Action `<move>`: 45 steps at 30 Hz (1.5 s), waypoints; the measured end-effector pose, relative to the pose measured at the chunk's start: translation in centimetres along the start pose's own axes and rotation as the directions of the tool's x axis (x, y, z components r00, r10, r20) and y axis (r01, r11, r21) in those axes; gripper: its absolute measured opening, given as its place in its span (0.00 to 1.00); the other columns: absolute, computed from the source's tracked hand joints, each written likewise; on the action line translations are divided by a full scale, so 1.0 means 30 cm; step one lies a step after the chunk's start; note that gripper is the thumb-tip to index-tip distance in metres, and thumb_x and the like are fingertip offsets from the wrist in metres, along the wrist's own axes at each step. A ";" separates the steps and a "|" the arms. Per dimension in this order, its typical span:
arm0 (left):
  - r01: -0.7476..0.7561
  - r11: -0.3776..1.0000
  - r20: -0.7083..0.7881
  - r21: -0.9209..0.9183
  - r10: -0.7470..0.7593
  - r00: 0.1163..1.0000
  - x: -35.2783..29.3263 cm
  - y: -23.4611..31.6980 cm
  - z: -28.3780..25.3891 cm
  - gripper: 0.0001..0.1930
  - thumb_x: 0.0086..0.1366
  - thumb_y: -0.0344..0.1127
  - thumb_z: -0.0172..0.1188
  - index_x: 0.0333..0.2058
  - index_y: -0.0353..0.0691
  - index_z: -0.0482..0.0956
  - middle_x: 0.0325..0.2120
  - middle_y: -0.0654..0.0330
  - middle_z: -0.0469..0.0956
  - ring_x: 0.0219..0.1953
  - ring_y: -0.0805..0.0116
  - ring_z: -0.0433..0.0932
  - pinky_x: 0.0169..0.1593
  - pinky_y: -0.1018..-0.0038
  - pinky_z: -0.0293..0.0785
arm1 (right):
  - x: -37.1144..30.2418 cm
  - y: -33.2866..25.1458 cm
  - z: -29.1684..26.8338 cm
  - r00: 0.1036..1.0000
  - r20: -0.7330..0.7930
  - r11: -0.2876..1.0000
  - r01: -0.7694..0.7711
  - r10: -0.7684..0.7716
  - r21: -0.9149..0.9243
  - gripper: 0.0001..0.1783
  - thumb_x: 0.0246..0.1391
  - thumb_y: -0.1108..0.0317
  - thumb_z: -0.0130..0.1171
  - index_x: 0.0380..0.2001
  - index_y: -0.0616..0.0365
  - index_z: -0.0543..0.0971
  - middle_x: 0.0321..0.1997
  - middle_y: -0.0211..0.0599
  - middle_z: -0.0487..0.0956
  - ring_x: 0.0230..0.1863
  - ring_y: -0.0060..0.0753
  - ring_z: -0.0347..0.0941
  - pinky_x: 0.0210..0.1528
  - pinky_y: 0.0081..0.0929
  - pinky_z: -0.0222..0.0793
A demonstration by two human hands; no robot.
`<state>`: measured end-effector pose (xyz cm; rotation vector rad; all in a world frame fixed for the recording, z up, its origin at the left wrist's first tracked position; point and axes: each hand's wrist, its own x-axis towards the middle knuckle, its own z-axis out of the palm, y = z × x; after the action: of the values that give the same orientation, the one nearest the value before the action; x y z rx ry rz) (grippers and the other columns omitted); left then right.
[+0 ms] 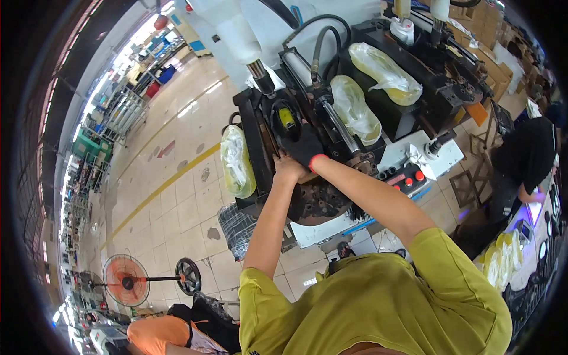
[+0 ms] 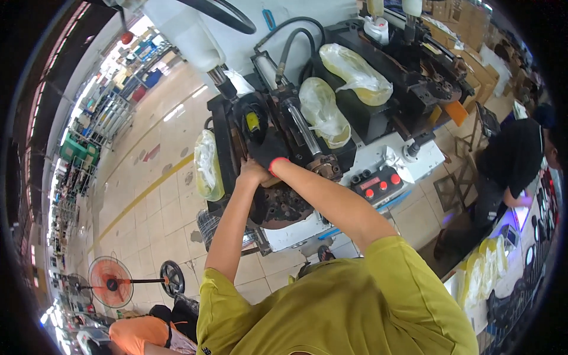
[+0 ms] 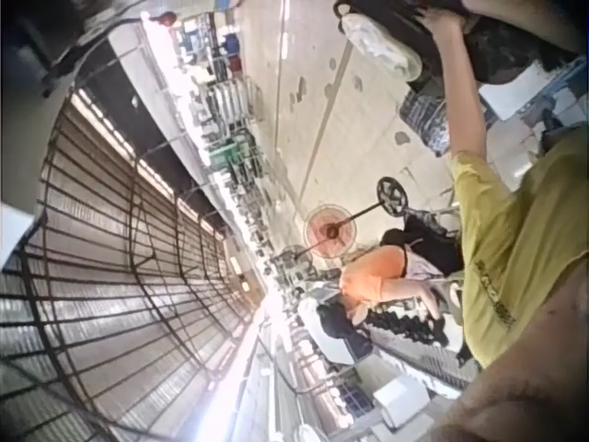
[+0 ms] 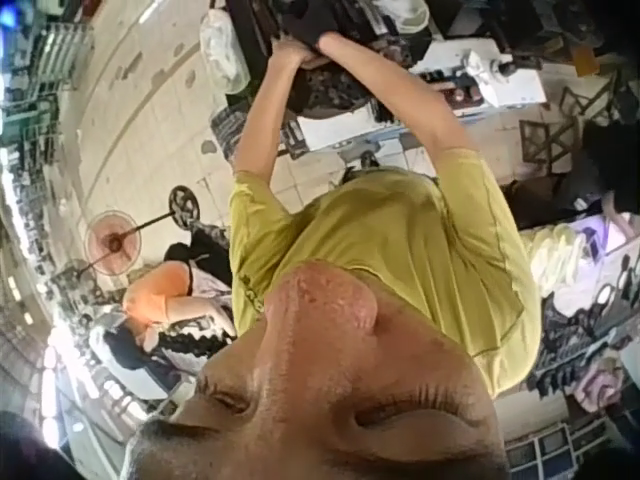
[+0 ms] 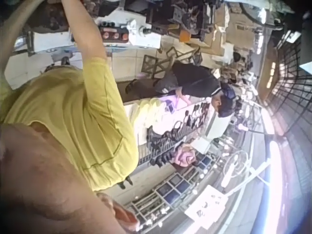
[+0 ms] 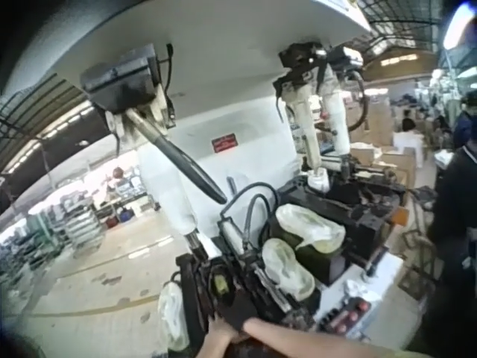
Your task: Pressing soles onto boots using a hydraulic machine in a shoe factory.
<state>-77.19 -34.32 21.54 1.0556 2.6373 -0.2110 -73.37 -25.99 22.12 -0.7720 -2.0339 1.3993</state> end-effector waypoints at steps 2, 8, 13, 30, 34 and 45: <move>-0.010 0.988 -0.078 0.152 0.022 0.997 0.050 0.051 0.012 0.47 0.57 0.63 0.56 0.70 0.45 0.52 0.71 0.50 0.51 0.72 0.46 0.47 0.70 0.46 0.43 | 0.145 0.036 0.032 0.985 -0.109 0.991 0.133 -0.134 -0.018 0.45 0.44 0.46 0.66 0.60 0.63 0.67 0.57 0.57 0.74 0.60 0.55 0.70 0.60 0.41 0.66; 0.037 0.998 0.035 0.046 -0.039 0.999 0.033 0.036 -0.053 0.43 0.65 0.69 0.38 0.67 0.39 0.60 0.67 0.41 0.56 0.71 0.45 0.51 0.71 0.47 0.43 | 0.147 -0.054 0.019 0.989 0.055 0.969 0.144 -0.135 -0.202 0.32 0.47 0.49 0.64 0.51 0.59 0.75 0.48 0.55 0.79 0.50 0.57 0.75 0.52 0.43 0.72; -0.016 0.996 0.042 0.091 0.013 0.999 0.007 0.081 -0.049 0.40 0.67 0.68 0.36 0.65 0.43 0.64 0.67 0.38 0.54 0.71 0.45 0.50 0.70 0.46 0.44 | 0.176 -0.004 -0.008 0.988 0.051 0.951 0.156 -0.148 -0.268 0.30 0.49 0.47 0.62 0.48 0.59 0.77 0.47 0.54 0.80 0.49 0.57 0.76 0.51 0.44 0.72; 0.034 0.973 0.118 -0.230 -0.006 0.993 -0.004 0.014 -0.087 0.29 0.71 0.52 0.41 0.58 0.36 0.73 0.66 0.35 0.55 0.70 0.47 0.54 0.72 0.55 0.43 | 0.167 -0.004 0.025 0.975 0.087 0.942 0.218 -0.202 -0.256 0.34 0.50 0.45 0.61 0.52 0.62 0.75 0.51 0.57 0.78 0.55 0.53 0.73 0.56 0.40 0.69; 0.045 0.998 -0.033 0.042 -0.044 0.998 0.019 0.033 0.005 0.26 0.70 0.50 0.43 0.63 0.52 0.67 0.66 0.41 0.58 0.68 0.43 0.58 0.70 0.48 0.47 | 0.258 -0.049 0.020 0.972 0.138 0.921 0.225 -0.190 -0.317 0.29 0.54 0.44 0.55 0.44 0.59 0.81 0.47 0.51 0.81 0.52 0.53 0.76 0.52 0.39 0.72; -0.005 0.990 0.027 -0.144 0.009 1.000 0.035 -0.039 0.040 0.29 0.69 0.47 0.39 0.67 0.47 0.61 0.68 0.41 0.53 0.72 0.46 0.47 0.72 0.50 0.40 | 0.157 -0.226 -0.295 0.922 0.366 0.991 0.136 -0.124 -0.008 0.19 0.50 0.57 0.63 0.44 0.54 0.82 0.41 0.36 0.82 0.42 0.25 0.75 0.45 0.28 0.71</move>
<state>-78.47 -34.76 20.10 1.0068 2.5799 -0.0326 -71.30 -19.03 31.80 -0.3981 -2.3444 1.5235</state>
